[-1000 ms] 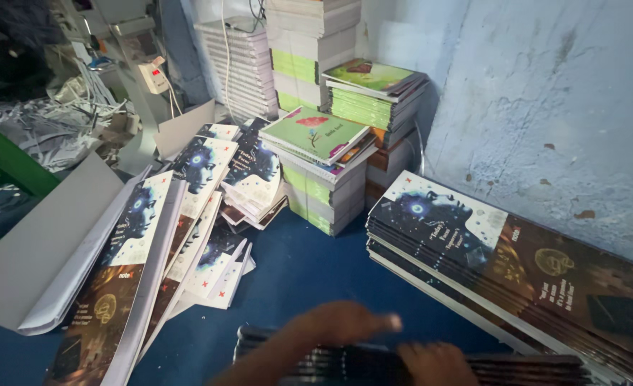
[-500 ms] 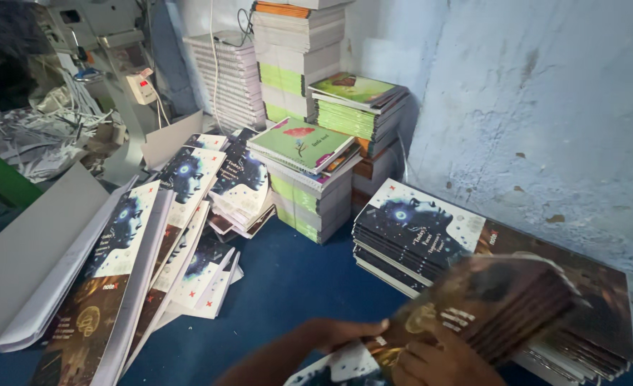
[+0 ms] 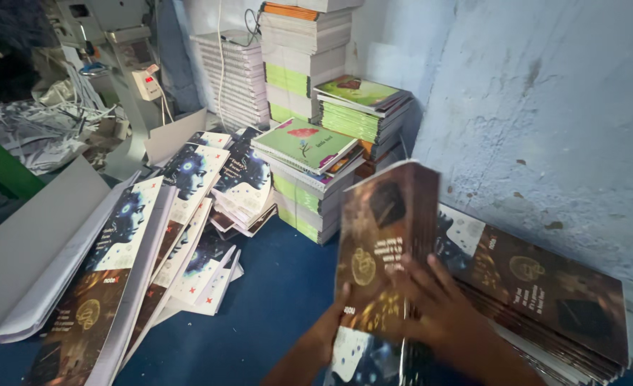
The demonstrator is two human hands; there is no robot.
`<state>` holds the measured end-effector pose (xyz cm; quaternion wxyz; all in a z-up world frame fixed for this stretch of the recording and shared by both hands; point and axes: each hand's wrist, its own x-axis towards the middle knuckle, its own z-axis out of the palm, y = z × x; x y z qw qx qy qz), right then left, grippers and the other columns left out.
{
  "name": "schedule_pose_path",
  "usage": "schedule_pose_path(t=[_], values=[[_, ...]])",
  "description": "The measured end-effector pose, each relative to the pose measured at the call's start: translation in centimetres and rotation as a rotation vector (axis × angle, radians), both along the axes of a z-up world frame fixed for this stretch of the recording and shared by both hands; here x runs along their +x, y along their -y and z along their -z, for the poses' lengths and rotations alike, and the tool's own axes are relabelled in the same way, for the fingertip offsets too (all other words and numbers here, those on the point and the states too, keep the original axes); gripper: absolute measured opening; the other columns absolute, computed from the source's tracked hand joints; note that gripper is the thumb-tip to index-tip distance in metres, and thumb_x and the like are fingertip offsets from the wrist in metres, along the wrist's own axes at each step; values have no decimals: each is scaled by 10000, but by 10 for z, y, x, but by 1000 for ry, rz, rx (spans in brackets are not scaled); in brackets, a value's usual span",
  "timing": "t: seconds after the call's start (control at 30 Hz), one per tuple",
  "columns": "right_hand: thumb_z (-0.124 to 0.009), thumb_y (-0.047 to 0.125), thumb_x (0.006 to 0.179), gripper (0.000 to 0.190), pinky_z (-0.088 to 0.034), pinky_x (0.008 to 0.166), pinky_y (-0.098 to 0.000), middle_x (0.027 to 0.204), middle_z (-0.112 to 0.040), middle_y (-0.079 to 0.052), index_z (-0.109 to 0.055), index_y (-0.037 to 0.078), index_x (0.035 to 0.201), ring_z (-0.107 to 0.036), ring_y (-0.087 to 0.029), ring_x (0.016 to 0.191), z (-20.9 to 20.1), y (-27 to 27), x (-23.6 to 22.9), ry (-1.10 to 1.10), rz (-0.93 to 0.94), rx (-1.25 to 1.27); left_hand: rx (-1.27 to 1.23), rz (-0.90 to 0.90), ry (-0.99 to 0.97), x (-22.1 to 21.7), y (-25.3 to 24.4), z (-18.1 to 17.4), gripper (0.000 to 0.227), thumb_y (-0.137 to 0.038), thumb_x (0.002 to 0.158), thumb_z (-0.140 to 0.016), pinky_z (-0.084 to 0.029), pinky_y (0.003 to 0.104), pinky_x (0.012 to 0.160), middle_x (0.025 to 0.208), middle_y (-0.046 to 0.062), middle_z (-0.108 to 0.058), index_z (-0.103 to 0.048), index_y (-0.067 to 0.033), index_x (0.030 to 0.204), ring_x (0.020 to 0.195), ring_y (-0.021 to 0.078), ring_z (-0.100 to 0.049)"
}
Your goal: The person picks up loose notebooks from a pile on the floor and places them into a neat stack. The person repeatedly gathers notebooks and adds them to the growing stack.
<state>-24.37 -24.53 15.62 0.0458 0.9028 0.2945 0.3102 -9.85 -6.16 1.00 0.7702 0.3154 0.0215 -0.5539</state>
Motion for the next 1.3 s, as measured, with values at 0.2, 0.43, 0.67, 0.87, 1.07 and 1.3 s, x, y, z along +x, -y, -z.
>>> schedule_pose_path(t=[0.2,0.43,0.67,0.87,1.07,1.3], values=[[-474,35,920,591,-290,1165,-480,1650,-230,-303,-489,187,1490,-282,-439,1488,9,6,26,-208,227,594,20,-146,-49,3,-2,11,801,-700,913,-509,-649,418,617,898,178,-726,-603,-3,1297,685,279,-742],[-397,540,990,659,-478,1049,-365,1311,-743,-169,-714,30,1262,-674,-244,1205,0,-9,39,-874,290,1642,-105,-390,147,-8,-11,15,706,-617,961,-512,-633,392,591,888,178,-731,-642,11,1258,667,257,-727],[-658,638,811,646,-584,856,-466,927,-768,-206,-698,29,1021,-767,-352,898,-12,-43,58,-518,695,1038,111,-617,35,-34,-1,3,629,-527,945,-599,-606,437,575,851,195,-730,-679,57,1162,640,296,-709],[-653,754,775,765,-557,891,-490,989,-746,-257,-736,65,1098,-721,-430,1004,-29,-15,93,-712,937,730,-66,-655,-118,-61,25,-8,628,-593,920,-554,-604,448,625,868,145,-747,-687,-29,1162,703,286,-711],[-720,759,676,828,-575,790,-463,880,-755,-210,-738,7,1021,-761,-338,870,-26,40,113,-782,849,741,-318,-483,-180,-68,37,14,563,-403,907,-614,-588,455,940,1116,182,-745,-616,3,1297,1009,301,-744],[-688,771,683,789,-570,755,-424,798,-778,-171,-806,36,946,-761,-278,775,-17,89,115,-874,808,687,-285,-326,138,-75,46,15,621,-107,779,-712,-574,446,1005,1191,156,-708,-542,-22,1371,1091,275,-723]])
